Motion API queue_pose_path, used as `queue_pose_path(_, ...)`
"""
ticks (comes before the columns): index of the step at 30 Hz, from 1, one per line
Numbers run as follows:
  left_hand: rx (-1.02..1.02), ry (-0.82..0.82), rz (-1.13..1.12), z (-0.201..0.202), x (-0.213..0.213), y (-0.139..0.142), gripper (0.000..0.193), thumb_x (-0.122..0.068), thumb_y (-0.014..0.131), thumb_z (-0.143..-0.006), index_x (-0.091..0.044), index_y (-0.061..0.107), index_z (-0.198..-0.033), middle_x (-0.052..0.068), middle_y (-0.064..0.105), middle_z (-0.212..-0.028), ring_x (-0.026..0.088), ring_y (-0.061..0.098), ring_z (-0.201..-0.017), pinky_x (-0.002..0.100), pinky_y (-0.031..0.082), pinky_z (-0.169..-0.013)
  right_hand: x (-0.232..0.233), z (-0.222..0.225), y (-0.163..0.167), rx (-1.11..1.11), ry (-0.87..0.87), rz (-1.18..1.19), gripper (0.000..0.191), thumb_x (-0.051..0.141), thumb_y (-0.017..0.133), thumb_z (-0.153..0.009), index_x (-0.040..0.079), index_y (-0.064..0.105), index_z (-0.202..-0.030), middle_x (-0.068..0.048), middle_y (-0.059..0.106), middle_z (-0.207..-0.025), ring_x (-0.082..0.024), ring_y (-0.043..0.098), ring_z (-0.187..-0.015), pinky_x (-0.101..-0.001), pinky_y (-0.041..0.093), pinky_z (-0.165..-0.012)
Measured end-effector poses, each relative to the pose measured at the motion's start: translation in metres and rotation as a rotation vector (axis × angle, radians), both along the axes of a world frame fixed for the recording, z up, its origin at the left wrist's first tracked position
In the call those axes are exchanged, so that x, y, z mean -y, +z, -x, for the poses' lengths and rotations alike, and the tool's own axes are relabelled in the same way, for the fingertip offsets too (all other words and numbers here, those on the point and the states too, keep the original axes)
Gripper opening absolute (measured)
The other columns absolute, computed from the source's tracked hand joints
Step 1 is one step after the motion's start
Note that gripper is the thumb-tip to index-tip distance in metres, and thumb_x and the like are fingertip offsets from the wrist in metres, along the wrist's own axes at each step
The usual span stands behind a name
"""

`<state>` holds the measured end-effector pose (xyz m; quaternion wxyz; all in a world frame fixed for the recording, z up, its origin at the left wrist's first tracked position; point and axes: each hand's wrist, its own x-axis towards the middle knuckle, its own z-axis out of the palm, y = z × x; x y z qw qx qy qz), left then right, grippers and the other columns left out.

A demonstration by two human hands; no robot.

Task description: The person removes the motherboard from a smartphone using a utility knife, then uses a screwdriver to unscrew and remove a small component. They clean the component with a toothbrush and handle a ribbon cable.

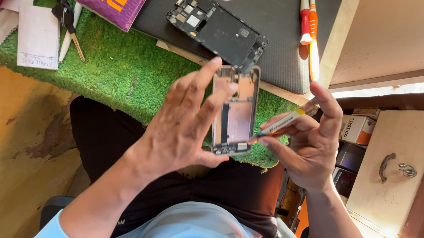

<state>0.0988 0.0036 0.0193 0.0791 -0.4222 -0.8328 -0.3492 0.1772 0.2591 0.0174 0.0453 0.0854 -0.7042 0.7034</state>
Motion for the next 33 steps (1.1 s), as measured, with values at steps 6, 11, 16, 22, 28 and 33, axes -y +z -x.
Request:
queue_pose_path(6, -0.051, -0.016, 0.041, 0.025, -0.008, 0.001, 0.151, -0.065, 0.098, -0.041, -0.011, 0.02, -0.158, 0.024, 0.018, -0.162, 0.038, 0.042, -0.131, 0.053, 0.035, -0.111, 0.002, 0.0, -0.001, 0.007, -0.074, -0.019, 0.098, -0.011, 0.074, -0.094, 0.007, 0.008, -0.164, -0.02, 0.069, -0.111, -0.024, 0.073, -0.104, -0.0377, 0.063, -0.097)
queue_pose_path(11, 0.001, -0.019, 0.081, 0.039, -0.008, 0.004, 0.149, -0.072, 0.095, -0.043, -0.017, 0.02, -0.159, 0.016, 0.018, -0.165, 0.033, 0.045, -0.124, 0.051, 0.035, -0.105, 0.002, 0.0, 0.0, 0.012, -0.124, -0.017, 0.099, -0.009, 0.075, -0.094, 0.006, 0.007, -0.164, -0.019, 0.069, -0.113, -0.023, 0.073, -0.108, -0.0385, 0.064, -0.1)
queue_pose_path(16, 0.039, -0.047, 0.118, 0.034, -0.01, -0.002, 0.154, -0.068, 0.096, -0.037, -0.018, 0.018, -0.16, 0.014, 0.017, -0.167, 0.031, 0.049, -0.121, 0.048, 0.038, -0.101, 0.009, 0.001, -0.006, -0.004, -0.142, -0.044, 0.1, -0.008, 0.077, -0.093, 0.007, 0.008, -0.164, -0.019, 0.07, -0.112, -0.022, 0.074, -0.101, -0.0368, 0.064, -0.099)
queue_pose_path(22, 0.005, -0.034, 0.085, 0.035, -0.008, -0.011, 0.157, -0.07, 0.096, -0.036, -0.017, 0.016, -0.16, 0.016, 0.019, -0.166, 0.036, 0.05, -0.131, 0.048, 0.038, -0.101, 0.022, 0.003, -0.009, -0.086, -0.104, -0.192, 0.097, -0.009, 0.076, -0.095, 0.008, 0.01, -0.164, -0.02, 0.07, -0.115, -0.023, 0.075, -0.104, -0.0329, 0.066, -0.092)
queue_pose_path(28, -0.045, -0.039, 0.055, 0.034, -0.002, -0.01, 0.155, -0.073, 0.096, -0.042, -0.013, 0.017, -0.162, 0.018, 0.02, -0.167, 0.033, 0.053, -0.122, 0.048, 0.039, -0.102, 0.032, 0.003, -0.004, -0.141, -0.072, -0.351, 0.097, -0.011, 0.076, -0.093, 0.007, 0.012, -0.163, -0.021, 0.07, -0.118, -0.026, 0.076, -0.109, -0.0329, 0.066, -0.089)
queue_pose_path(33, -0.045, -0.041, 0.035, 0.034, 0.001, -0.011, 0.151, -0.07, 0.097, -0.045, -0.013, 0.019, -0.162, 0.019, 0.021, -0.166, 0.032, 0.054, -0.121, 0.047, 0.04, -0.101, 0.034, 0.006, -0.001, -0.175, -0.053, -0.386, 0.096, -0.01, 0.076, -0.093, 0.008, 0.013, -0.163, -0.02, 0.07, -0.116, -0.025, 0.075, -0.105, -0.0298, 0.066, -0.083)
